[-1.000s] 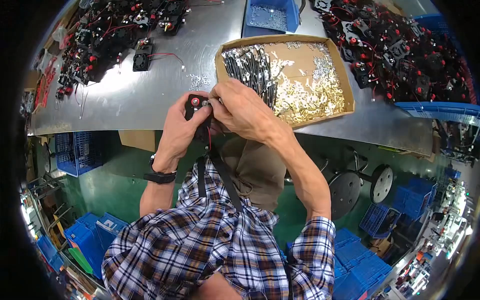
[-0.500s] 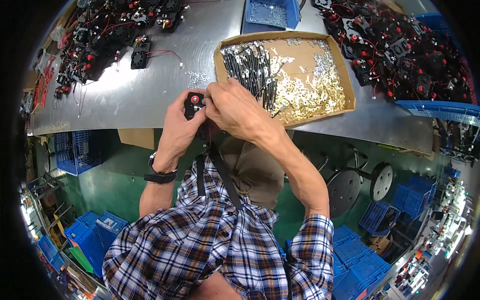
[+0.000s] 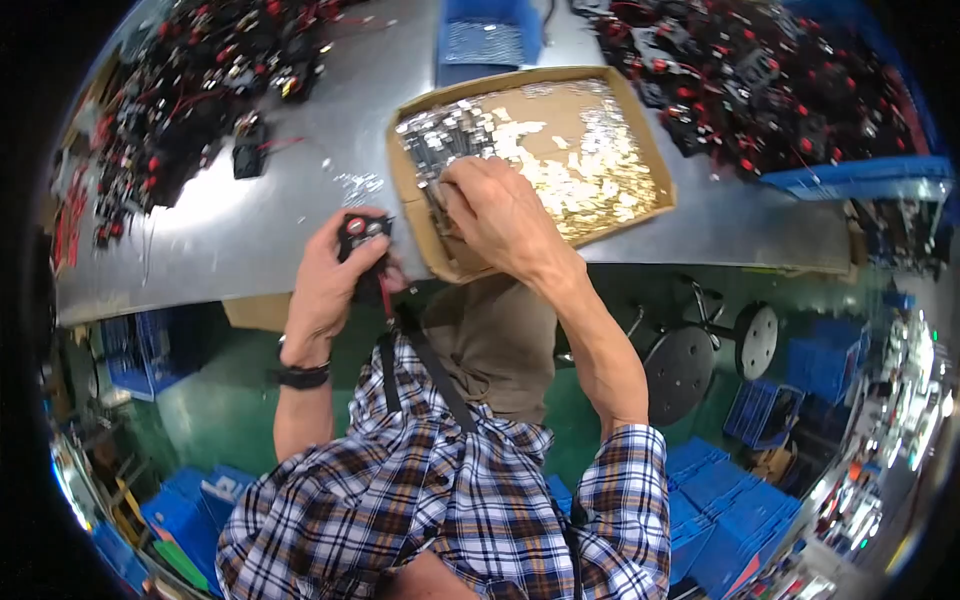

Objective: Manually plugging wires into electronic housings and organizing them on a tray.

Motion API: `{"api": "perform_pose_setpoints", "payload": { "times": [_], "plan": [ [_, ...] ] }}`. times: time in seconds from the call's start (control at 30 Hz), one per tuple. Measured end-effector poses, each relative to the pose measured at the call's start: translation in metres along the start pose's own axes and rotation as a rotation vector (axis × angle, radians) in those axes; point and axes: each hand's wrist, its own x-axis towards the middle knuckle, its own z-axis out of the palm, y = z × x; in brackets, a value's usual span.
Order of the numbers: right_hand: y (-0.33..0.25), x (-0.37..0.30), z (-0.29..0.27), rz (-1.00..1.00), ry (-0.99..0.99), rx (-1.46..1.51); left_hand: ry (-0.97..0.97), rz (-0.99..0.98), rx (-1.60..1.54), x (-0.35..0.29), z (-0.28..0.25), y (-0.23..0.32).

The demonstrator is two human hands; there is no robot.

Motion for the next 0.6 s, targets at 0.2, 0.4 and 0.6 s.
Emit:
{"api": "perform_pose_setpoints", "payload": {
  "times": [0.2, 0.4, 0.6],
  "plan": [
    [0.084, -0.012, -0.062, 0.411, 0.048, -0.401, -0.125, -0.003, 0.094, 0.010, 0.016, 0.021],
    [0.124, -0.009, -0.077, 0.335, -0.009, -0.444, -0.286, -0.065, 0.074, 0.036, 0.053, 0.022],
    [0.130, 0.018, -0.059, 0.313, -0.019, -0.464, -0.216, -0.105, 0.209, 0.051, 0.054, 0.005]
  ]
}}
